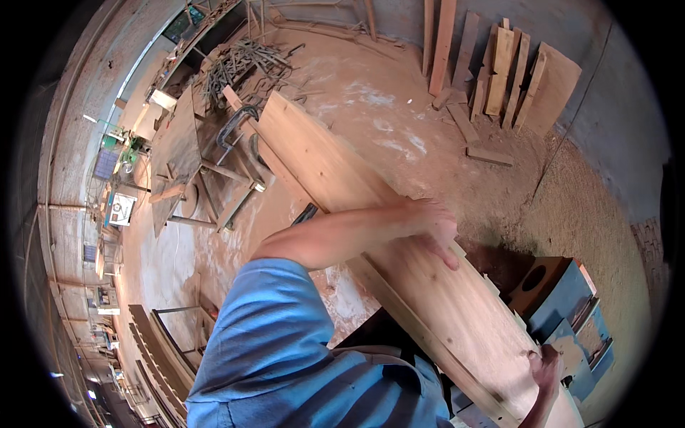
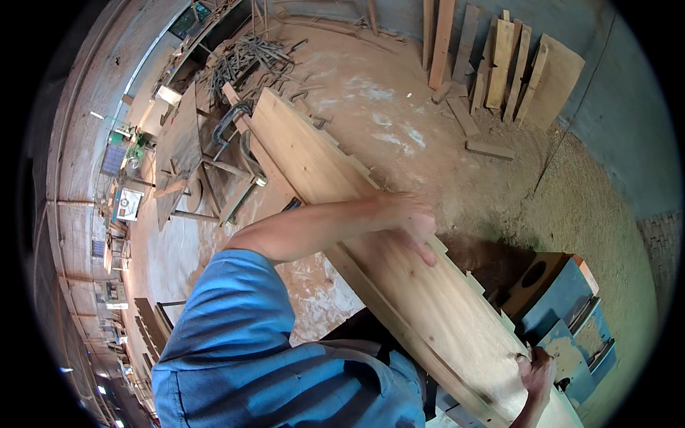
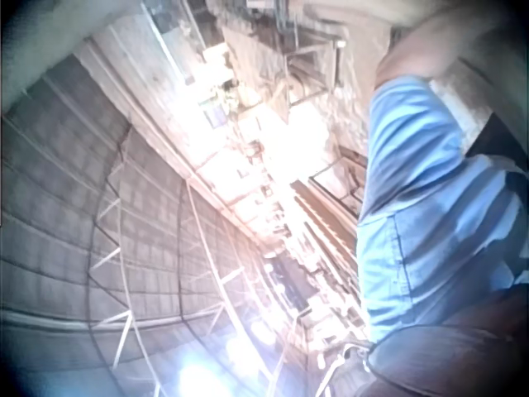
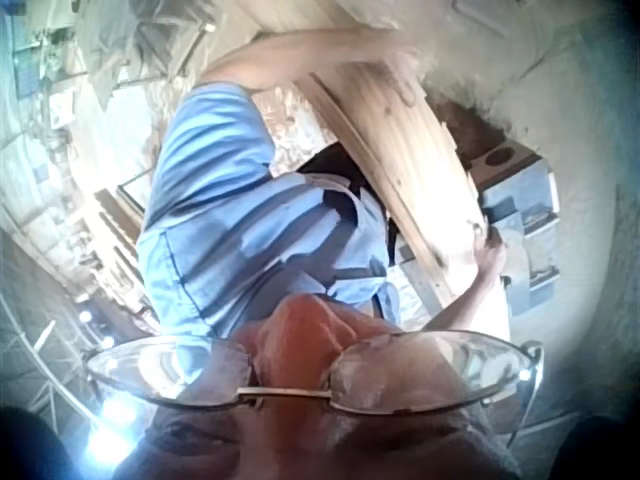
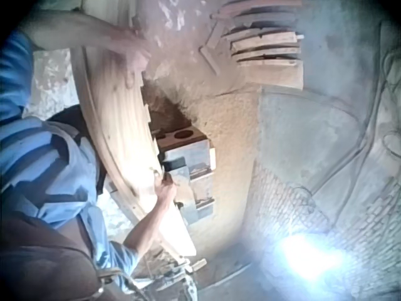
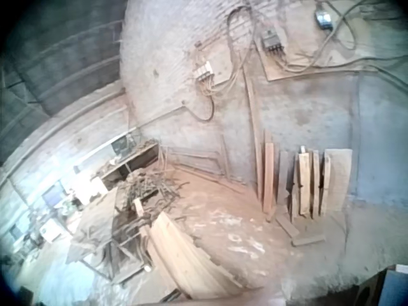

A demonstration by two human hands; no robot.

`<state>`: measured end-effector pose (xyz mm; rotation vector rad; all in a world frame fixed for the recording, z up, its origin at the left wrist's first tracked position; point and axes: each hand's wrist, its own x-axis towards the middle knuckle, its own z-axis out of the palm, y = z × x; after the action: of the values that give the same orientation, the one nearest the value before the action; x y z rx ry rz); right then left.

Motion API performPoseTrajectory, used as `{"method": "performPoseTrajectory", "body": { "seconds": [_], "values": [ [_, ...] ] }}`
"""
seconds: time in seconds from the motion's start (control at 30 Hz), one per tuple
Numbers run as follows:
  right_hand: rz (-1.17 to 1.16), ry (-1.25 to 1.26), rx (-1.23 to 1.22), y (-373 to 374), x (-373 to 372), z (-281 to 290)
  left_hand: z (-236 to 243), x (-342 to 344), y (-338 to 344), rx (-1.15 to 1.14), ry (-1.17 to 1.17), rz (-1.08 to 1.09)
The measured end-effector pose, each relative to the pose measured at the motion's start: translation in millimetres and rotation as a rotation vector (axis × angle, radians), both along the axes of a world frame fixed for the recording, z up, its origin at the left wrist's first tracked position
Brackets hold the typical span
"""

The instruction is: The person guides a wooden board across a jointer machine while applying downward pressure to flatten an edge. They then lift the board and stack it on top of another piece of wood.

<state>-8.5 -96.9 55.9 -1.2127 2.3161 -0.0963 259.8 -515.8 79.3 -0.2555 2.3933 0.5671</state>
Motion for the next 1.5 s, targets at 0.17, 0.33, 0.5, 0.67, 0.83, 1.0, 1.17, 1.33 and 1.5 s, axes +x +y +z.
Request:
{"method": "performPoseTrajectory", "body": {
  "seconds": [0.17,0.33,0.5,0.67,0.83,1.0,1.17,1.33,1.5],
  "values": [
    [-0.019,-0.046,0.008,-15,13,-1,-12,6,-11,0.043,-0.038,0.042],
    [-0.182,0.026,0.045,46,1,-18,-7,-62,-1,0.089,-0.146,-0.064],
    [-0.241,-0.051,0.203,32,7,-8,-51,-56,12,0.259,-0.196,0.085],
    [-0.109,0.117,-0.027,15,6,-23,-44,-31,25,0.159,-0.193,0.336],
    [-0.213,0.144,-0.106,-4,33,-44,-66,-22,-5,0.167,-0.242,0.349],
    [-0.208,0.270,-0.256,-6,34,-53,-40,-45,15,0.145,-0.225,0.316],
    [-0.242,0.204,-0.091,-14,32,-48,-134,-2,-43,0.320,-0.248,0.521],
    [-0.295,0.134,-0.046,-17,30,-48,-124,-21,-31,0.234,-0.216,0.408],
    [-0.307,0.123,-0.023,-20,34,-40,-98,-30,-18,0.180,-0.203,0.304]
  ]
}}
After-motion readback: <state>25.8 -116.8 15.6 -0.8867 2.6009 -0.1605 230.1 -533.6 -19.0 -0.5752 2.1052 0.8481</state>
